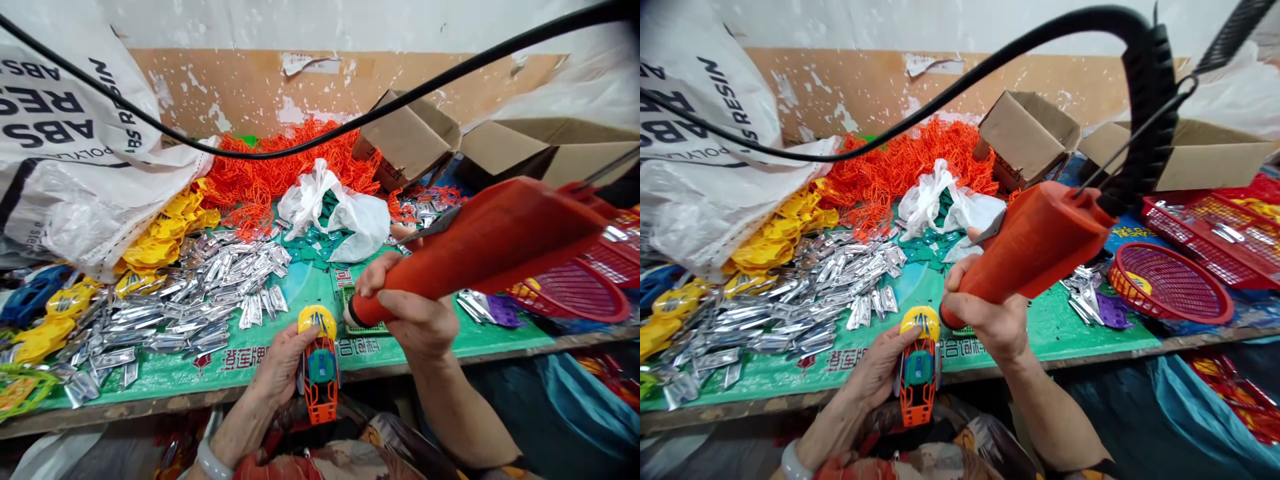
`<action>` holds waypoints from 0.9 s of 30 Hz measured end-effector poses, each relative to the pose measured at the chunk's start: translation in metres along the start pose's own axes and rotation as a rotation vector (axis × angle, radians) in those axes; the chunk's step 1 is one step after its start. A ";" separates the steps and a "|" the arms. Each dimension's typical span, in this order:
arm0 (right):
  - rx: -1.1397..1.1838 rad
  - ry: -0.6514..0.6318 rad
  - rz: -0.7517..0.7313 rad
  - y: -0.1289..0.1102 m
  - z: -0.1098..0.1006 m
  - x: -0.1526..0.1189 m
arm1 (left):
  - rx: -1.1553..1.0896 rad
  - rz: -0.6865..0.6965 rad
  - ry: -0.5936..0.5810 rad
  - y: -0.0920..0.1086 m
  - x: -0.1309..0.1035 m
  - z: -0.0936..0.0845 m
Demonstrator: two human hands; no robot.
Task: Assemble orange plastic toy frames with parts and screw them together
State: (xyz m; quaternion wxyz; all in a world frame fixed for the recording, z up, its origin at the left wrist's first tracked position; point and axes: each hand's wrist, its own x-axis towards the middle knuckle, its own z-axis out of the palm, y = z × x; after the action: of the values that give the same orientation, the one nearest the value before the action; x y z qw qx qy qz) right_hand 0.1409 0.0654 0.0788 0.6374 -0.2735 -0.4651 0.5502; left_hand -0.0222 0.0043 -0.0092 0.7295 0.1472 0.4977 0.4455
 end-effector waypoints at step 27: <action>-0.134 -0.027 -0.026 0.023 0.002 -0.010 | 0.007 0.072 -0.006 0.000 0.000 0.003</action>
State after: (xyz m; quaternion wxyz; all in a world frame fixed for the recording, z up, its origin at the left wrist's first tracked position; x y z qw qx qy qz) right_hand 0.1289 0.0612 0.0574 0.6184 -0.3017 -0.5130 0.5132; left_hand -0.0193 0.0052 -0.0078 0.7139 0.1689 0.4915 0.4693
